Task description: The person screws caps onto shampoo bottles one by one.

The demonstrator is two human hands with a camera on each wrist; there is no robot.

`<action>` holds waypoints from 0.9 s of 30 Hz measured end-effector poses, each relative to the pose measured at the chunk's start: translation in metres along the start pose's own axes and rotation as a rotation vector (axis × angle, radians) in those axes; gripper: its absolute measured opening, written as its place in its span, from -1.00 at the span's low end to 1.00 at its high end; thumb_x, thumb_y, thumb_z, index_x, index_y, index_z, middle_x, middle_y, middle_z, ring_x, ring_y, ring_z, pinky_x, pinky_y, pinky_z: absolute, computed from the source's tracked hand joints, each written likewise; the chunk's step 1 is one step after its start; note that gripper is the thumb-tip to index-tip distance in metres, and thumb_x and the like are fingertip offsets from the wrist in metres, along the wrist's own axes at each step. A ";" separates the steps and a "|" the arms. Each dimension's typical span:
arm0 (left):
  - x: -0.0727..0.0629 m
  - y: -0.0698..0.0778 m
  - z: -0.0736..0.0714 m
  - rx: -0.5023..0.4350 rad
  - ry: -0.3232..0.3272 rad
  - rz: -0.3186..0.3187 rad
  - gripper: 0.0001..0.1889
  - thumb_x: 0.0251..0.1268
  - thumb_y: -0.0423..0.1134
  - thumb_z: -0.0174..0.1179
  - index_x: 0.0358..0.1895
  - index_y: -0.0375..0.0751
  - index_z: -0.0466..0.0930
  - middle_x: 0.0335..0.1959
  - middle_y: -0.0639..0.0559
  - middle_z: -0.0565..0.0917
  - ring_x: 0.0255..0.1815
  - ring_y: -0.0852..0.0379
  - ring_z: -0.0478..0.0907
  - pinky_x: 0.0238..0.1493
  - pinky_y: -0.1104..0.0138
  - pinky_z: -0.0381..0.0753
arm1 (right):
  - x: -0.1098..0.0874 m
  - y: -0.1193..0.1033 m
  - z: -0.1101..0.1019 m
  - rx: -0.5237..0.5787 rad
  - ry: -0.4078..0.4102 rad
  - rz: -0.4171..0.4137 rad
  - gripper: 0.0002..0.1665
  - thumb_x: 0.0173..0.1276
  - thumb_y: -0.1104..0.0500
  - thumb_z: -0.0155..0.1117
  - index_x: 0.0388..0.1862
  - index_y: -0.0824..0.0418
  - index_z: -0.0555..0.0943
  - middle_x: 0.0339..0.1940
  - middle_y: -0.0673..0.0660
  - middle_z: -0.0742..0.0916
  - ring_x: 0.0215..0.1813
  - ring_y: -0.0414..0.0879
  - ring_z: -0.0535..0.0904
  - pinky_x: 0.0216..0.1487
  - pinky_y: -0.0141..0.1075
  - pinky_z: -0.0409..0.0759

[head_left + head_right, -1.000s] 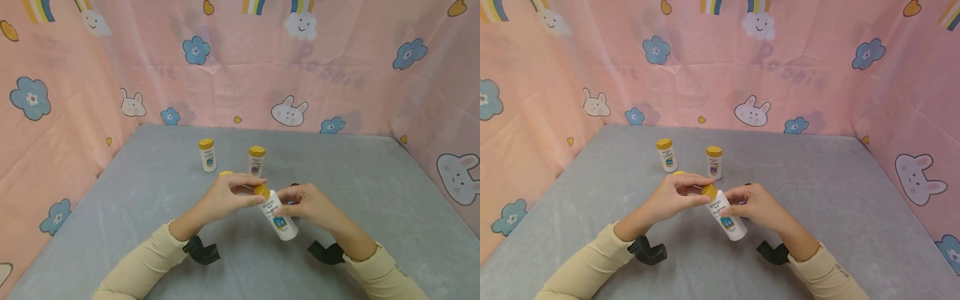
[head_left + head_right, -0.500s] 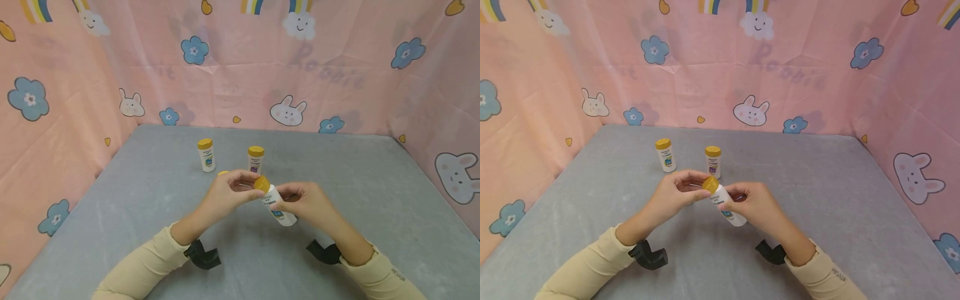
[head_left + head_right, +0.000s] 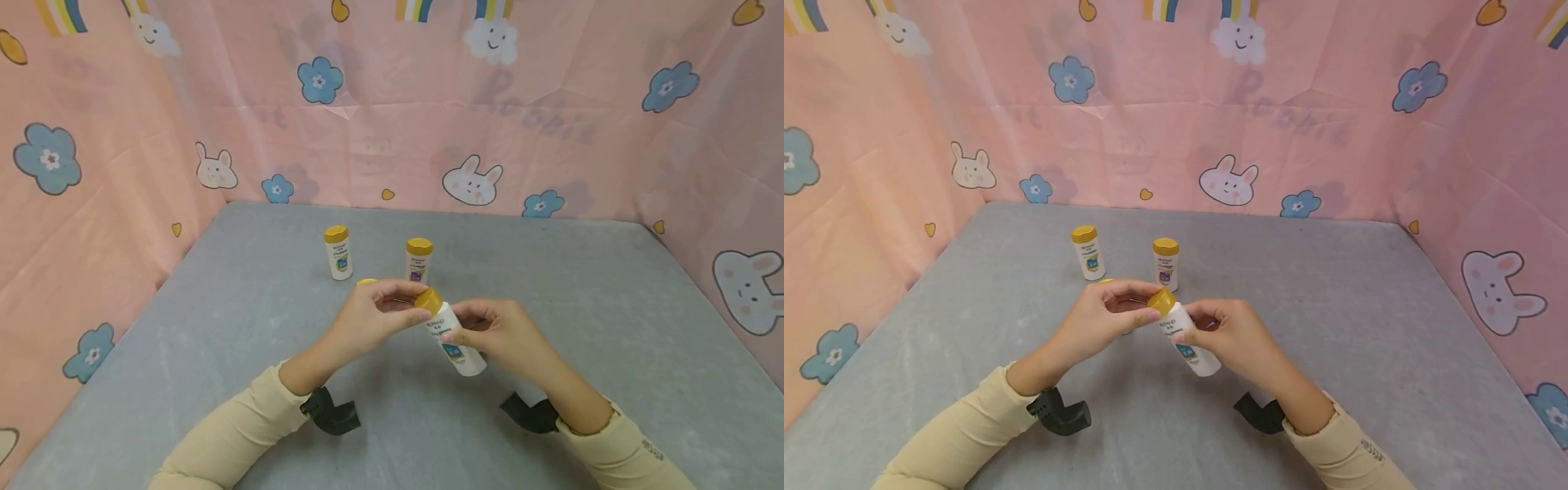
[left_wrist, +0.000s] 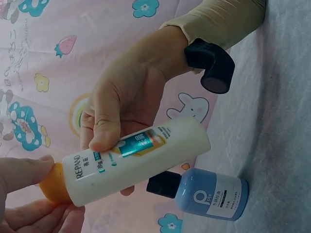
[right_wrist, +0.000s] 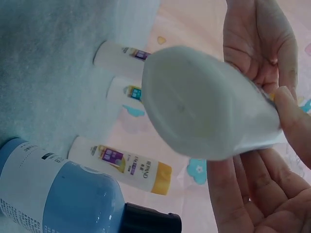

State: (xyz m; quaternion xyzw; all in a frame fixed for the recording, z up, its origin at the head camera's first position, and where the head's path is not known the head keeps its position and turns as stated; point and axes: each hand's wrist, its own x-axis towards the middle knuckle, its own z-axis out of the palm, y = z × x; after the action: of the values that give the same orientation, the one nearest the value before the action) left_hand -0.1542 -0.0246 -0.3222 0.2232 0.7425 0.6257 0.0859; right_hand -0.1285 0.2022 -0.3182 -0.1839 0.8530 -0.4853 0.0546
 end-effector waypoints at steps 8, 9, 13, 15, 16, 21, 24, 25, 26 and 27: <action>-0.001 0.002 -0.004 -0.015 -0.080 0.086 -0.64 0.27 -0.42 0.31 0.13 -0.40 0.61 0.08 -0.25 0.69 -0.01 0.04 0.70 0.06 0.33 0.70 | 0.001 0.001 -0.005 0.070 -0.077 0.019 -0.66 0.27 0.19 0.44 -0.05 0.38 0.71 -0.24 0.21 0.78 -0.25 -0.17 0.68 -0.23 -0.32 0.70; -0.001 0.002 -0.004 -0.016 -0.089 0.100 -0.64 0.27 -0.43 0.30 0.13 -0.41 0.61 0.09 -0.26 0.69 0.01 0.02 0.70 0.08 0.33 0.70 | 0.001 0.001 -0.005 0.079 -0.085 0.022 -0.66 0.27 0.20 0.44 -0.05 0.40 0.70 -0.24 0.22 0.78 -0.26 -0.17 0.67 -0.23 -0.31 0.70; -0.001 0.003 -0.004 -0.023 -0.102 0.109 -0.63 0.28 -0.45 0.28 0.16 -0.42 0.60 0.11 -0.28 0.68 0.05 -0.03 0.69 0.10 0.32 0.69 | 0.001 -0.001 -0.006 0.078 -0.084 0.032 -0.65 0.28 0.19 0.43 -0.03 0.40 0.70 -0.22 0.23 0.78 -0.23 -0.15 0.68 -0.21 -0.31 0.70; -0.002 0.004 -0.003 -0.026 -0.080 0.084 -0.62 0.29 -0.42 0.29 0.17 -0.39 0.60 0.12 -0.25 0.68 0.04 -0.03 0.70 0.08 0.32 0.70 | 0.000 -0.002 -0.005 0.056 -0.058 0.027 -0.65 0.29 0.18 0.43 -0.02 0.37 0.71 -0.20 0.22 0.79 -0.22 -0.13 0.69 -0.20 -0.31 0.70; -0.002 0.004 -0.002 -0.019 -0.063 0.070 -0.62 0.28 -0.40 0.30 0.17 -0.36 0.60 0.11 -0.23 0.69 0.04 -0.03 0.70 0.06 0.32 0.71 | 0.000 -0.003 -0.005 0.049 -0.044 0.029 -0.64 0.29 0.17 0.43 -0.01 0.36 0.71 -0.20 0.21 0.80 -0.22 -0.13 0.70 -0.20 -0.31 0.70; -0.005 0.003 0.003 0.036 0.011 0.043 -0.63 0.25 -0.30 0.37 0.13 -0.25 0.65 0.07 -0.11 0.72 0.01 -0.01 0.71 0.00 0.35 0.72 | -0.002 -0.005 -0.002 0.026 0.003 0.034 -0.67 0.25 0.16 0.47 -0.06 0.31 0.73 -0.24 0.19 0.80 -0.29 -0.15 0.73 -0.25 -0.31 0.71; -0.005 0.003 0.004 0.063 0.018 0.087 -0.65 0.25 -0.32 0.36 0.10 -0.29 0.66 0.06 -0.13 0.72 0.00 0.00 0.71 0.03 0.32 0.71 | -0.003 -0.005 -0.001 0.000 0.002 0.010 -0.68 0.25 0.16 0.46 -0.07 0.30 0.73 -0.24 0.17 0.80 -0.29 -0.18 0.73 -0.26 -0.33 0.71; -0.005 0.003 0.005 0.072 0.018 0.107 -0.65 0.25 -0.33 0.36 0.10 -0.30 0.66 0.05 -0.14 0.72 0.00 0.02 0.71 0.04 0.30 0.71 | -0.003 -0.006 -0.001 -0.005 -0.001 0.001 -0.68 0.26 0.16 0.46 -0.06 0.30 0.73 -0.24 0.16 0.80 -0.28 -0.18 0.72 -0.26 -0.34 0.71; -0.005 0.003 0.005 0.078 0.019 0.121 -0.66 0.25 -0.34 0.35 0.09 -0.31 0.66 0.05 -0.14 0.72 0.00 0.03 0.71 0.06 0.28 0.71 | -0.003 -0.006 -0.001 -0.007 -0.003 -0.005 -0.68 0.26 0.16 0.45 -0.06 0.31 0.73 -0.24 0.16 0.80 -0.28 -0.18 0.72 -0.26 -0.34 0.71; -0.005 0.002 0.005 0.085 0.019 0.136 -0.66 0.25 -0.35 0.35 0.09 -0.32 0.66 0.05 -0.15 0.72 -0.01 0.03 0.71 0.06 0.26 0.71 | -0.003 -0.006 -0.001 -0.010 -0.006 -0.010 -0.68 0.27 0.17 0.44 -0.06 0.31 0.72 -0.23 0.16 0.80 -0.27 -0.17 0.72 -0.25 -0.35 0.71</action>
State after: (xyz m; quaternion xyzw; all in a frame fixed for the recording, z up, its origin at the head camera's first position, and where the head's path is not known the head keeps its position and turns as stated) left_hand -0.1471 -0.0223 -0.3217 0.2703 0.7523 0.6002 0.0266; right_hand -0.1240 0.2013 -0.3124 -0.1897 0.8545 -0.4806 0.0539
